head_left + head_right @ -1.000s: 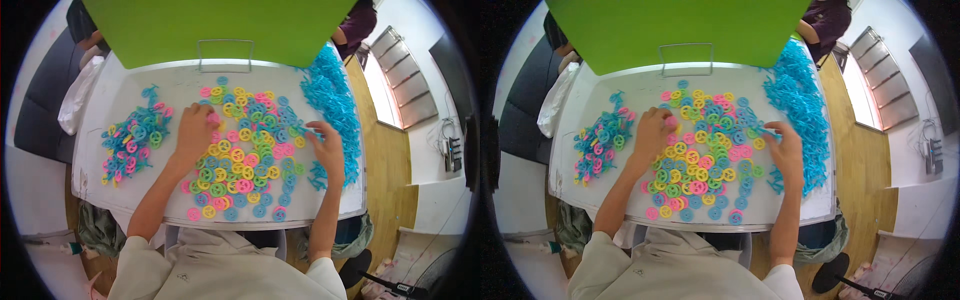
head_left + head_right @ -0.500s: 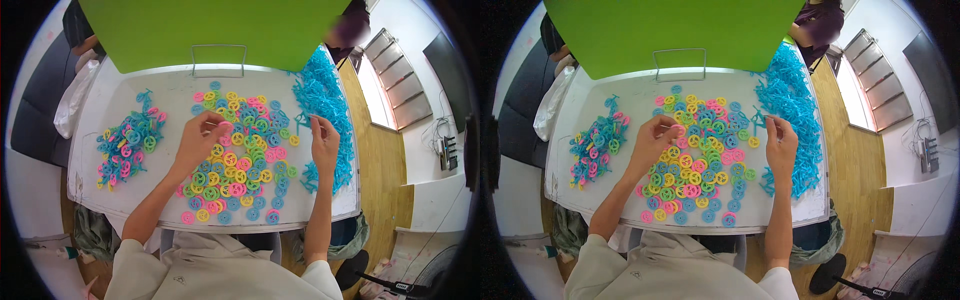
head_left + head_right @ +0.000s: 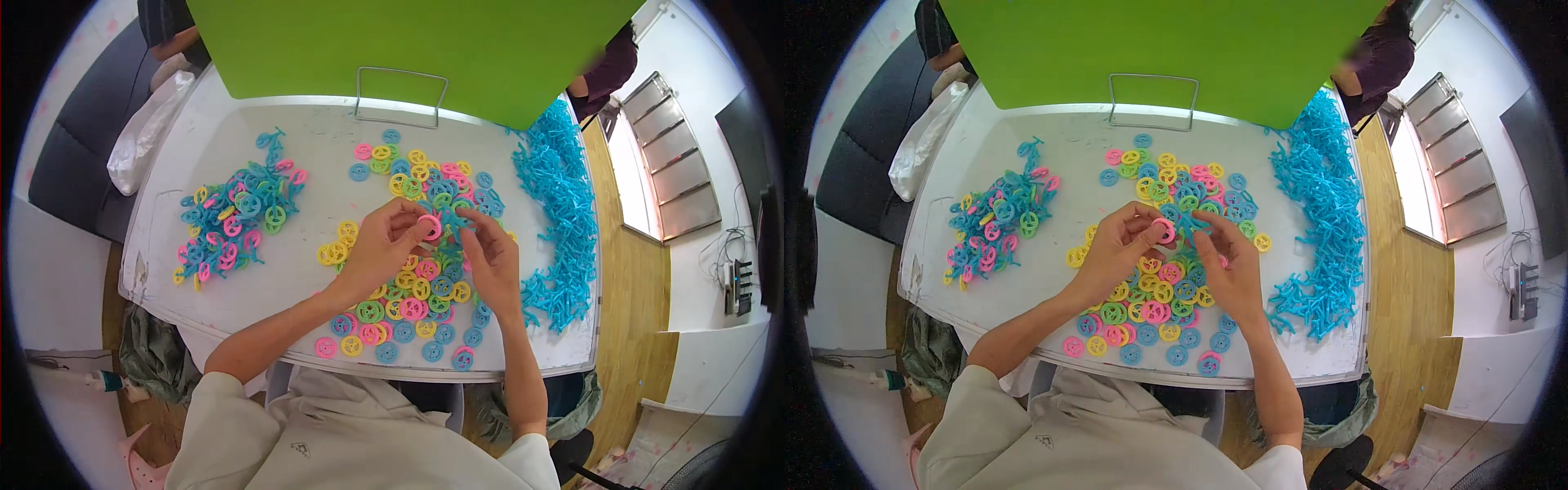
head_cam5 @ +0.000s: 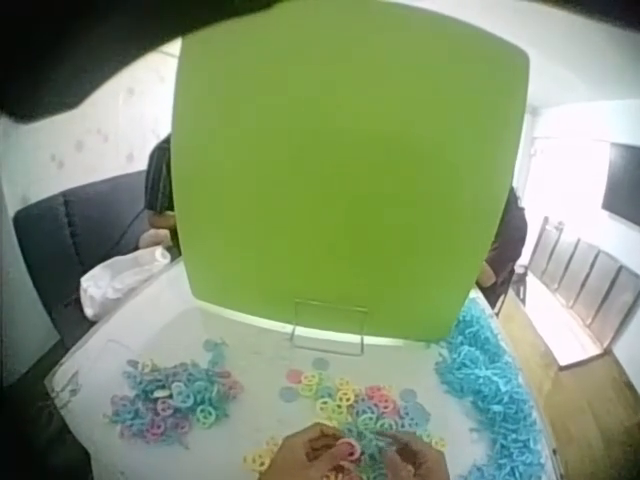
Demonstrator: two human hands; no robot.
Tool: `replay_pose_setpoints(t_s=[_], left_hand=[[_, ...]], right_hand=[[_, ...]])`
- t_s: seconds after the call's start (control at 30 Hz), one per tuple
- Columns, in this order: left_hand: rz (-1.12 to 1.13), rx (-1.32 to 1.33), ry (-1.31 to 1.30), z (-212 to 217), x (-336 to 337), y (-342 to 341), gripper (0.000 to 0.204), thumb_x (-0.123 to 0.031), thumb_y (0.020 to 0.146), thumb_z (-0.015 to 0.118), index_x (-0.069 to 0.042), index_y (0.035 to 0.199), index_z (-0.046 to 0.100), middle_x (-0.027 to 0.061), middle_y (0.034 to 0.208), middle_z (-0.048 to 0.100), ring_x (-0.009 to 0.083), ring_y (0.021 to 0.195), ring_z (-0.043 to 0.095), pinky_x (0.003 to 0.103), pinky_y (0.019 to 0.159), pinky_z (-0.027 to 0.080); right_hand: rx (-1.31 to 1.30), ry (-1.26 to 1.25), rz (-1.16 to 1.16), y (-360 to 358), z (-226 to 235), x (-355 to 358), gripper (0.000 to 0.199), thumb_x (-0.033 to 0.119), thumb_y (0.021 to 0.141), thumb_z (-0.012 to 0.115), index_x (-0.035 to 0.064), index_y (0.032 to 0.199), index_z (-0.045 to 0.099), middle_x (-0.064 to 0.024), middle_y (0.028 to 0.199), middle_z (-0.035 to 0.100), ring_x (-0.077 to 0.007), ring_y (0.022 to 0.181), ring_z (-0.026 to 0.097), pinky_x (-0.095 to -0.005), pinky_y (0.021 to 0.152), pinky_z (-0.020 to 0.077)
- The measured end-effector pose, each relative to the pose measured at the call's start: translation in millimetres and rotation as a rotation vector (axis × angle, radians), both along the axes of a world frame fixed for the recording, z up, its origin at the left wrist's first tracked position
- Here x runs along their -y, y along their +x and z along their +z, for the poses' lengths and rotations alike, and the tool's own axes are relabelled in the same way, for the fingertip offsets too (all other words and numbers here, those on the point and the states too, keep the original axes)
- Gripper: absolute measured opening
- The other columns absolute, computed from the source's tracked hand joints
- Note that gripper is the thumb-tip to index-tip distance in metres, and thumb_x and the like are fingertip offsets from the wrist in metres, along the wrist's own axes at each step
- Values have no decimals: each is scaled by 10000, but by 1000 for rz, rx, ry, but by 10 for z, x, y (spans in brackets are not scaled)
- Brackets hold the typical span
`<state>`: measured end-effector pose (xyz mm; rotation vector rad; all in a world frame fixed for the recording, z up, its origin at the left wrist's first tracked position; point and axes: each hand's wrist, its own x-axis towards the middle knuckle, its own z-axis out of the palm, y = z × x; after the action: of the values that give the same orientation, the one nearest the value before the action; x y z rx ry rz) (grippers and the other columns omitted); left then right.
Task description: Assembling colorful plastic gear-shaped toys at a workstation.
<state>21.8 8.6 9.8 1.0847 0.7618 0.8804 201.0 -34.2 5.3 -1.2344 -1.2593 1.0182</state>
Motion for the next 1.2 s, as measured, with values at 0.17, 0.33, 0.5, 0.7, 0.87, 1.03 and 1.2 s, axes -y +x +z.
replay_pose_setpoints(t_s=[0.17, 0.33, 0.5, 0.7, 0.87, 1.03, 1.2], left_hand=[[-6, -93, 68, -43, 53, 38, 153, -109, 932, 586, -5, 1035, 543, 62, 940, 649, 121, 863, 636, 263, 717, 539], [38, -228, 186, -19, 59, 48, 143, -64, 916, 592, 9, 1029, 544, 74, 908, 648, 124, 850, 635, 261, 704, 535], [127, -351, 330, 17, 122, 59, 56, -3, 914, 554, 14, 958, 523, 82, 890, 638, 129, 830, 626, 265, 694, 526], [162, -209, 314, -13, 139, 71, 53, 34, 917, 521, 4, 886, 490, 74, 864, 614, 129, 767, 606, 261, 676, 520], [174, -287, 417, 25, 87, 50, 53, 6, 909, 563, 6, 943, 523, 81, 857, 623, 102, 762, 599, 235, 673, 506], [115, -209, 242, 8, 56, 21, 123, -25, 910, 585, 18, 1025, 591, 106, 908, 657, 93, 786, 616, 225, 686, 506], [84, -147, 211, -17, 40, 13, 214, -34, 933, 551, 10, 1129, 625, 90, 956, 671, 114, 825, 638, 233, 745, 525]], right_hand=[[250, 46, -21, -84, 18, 14, 167, 70, 873, 661, -4, 1019, 629, -20, 878, 643, -70, 830, 589, -212, 719, 455], [185, 9, -50, -108, -54, 18, 154, 43, 830, 706, -3, 957, 632, -25, 862, 661, -73, 804, 598, -221, 710, 474], [234, -13, -103, -169, 1, 60, 183, 51, 821, 719, -3, 970, 626, -26, 871, 664, -70, 797, 599, -217, 700, 478], [95, 2, -80, -245, 17, 44, 226, 23, 820, 709, -2, 1023, 615, -29, 902, 662, -83, 838, 622, -221, 728, 498], [-100, -98, -11, -194, 56, 40, 244, -18, 830, 679, -11, 1063, 606, -53, 949, 668, -107, 851, 640, -227, 743, 510], [281, 107, 2, -131, 46, 46, 242, -21, 823, 678, -10, 1058, 622, -75, 926, 690, -126, 851, 665, -243, 719, 523], [356, 117, -127, -140, 55, 55, 157, 30, 825, 695, -9, 974, 661, -73, 821, 700, -108, 730, 667, -250, 672, 526]])
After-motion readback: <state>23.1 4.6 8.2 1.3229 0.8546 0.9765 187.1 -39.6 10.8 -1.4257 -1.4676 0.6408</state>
